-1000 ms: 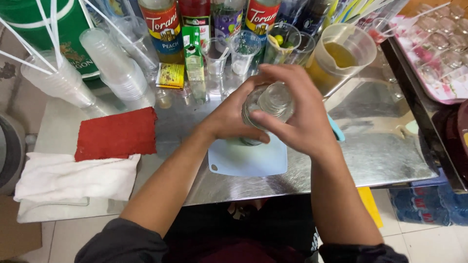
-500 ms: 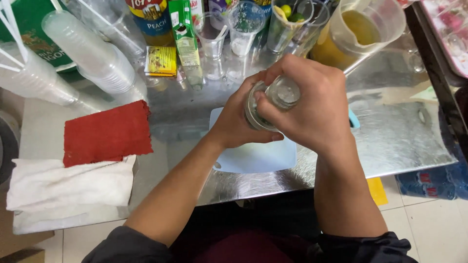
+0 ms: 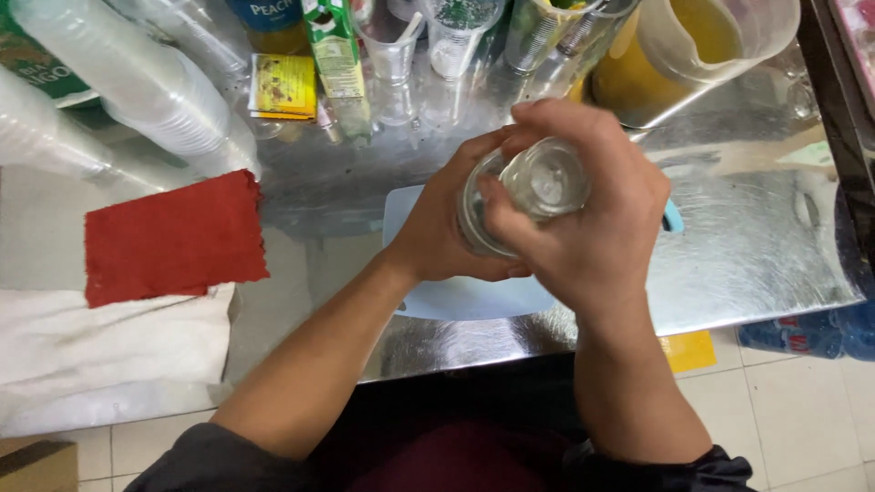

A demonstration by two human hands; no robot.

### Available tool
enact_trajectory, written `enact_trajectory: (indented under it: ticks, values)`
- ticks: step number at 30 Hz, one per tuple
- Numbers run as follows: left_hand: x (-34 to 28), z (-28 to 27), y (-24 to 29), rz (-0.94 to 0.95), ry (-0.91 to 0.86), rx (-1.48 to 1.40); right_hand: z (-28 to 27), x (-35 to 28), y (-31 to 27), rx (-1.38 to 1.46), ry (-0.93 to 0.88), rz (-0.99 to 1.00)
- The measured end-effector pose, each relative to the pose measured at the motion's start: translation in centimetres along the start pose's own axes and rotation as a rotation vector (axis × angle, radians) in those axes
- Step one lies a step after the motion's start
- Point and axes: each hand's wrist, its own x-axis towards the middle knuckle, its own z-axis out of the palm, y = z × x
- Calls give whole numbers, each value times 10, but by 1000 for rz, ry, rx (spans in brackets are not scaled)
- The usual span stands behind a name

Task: The person pours peach syrup and strawberry syrup into a mixing glass, then shakes the mixture. They add ice from a cooler into the glass, close the cooler, and shake the glass again. The person places the glass on a cutting board and wipes the counter with a cloth.

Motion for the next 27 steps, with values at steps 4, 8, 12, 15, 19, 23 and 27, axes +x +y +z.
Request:
enact_trajectory:
  ticks: [4,8,12,15,19,23,27]
  values:
    - [-1,1,-6,50,1,-7,6,-5,3,5,52,-24]
    - [1,-1,-3,-9,-23,-22,6,-5,12,105,4,-60]
    - [4,-1,9,-60,-55,-93,6,-11,17,123,-5,-77]
    - [6,-8,5,-46,-93,-134,17,-24,26,102,-48,-9]
    - [7,-28,-9,62,-194,60,36,-51,20,43,88,-43]
    - [9,-41,-7,21,-264,175,36,-66,17,48,42,45]
    - [9,-43,-13,76,-193,111,19,-54,25,141,86,294]
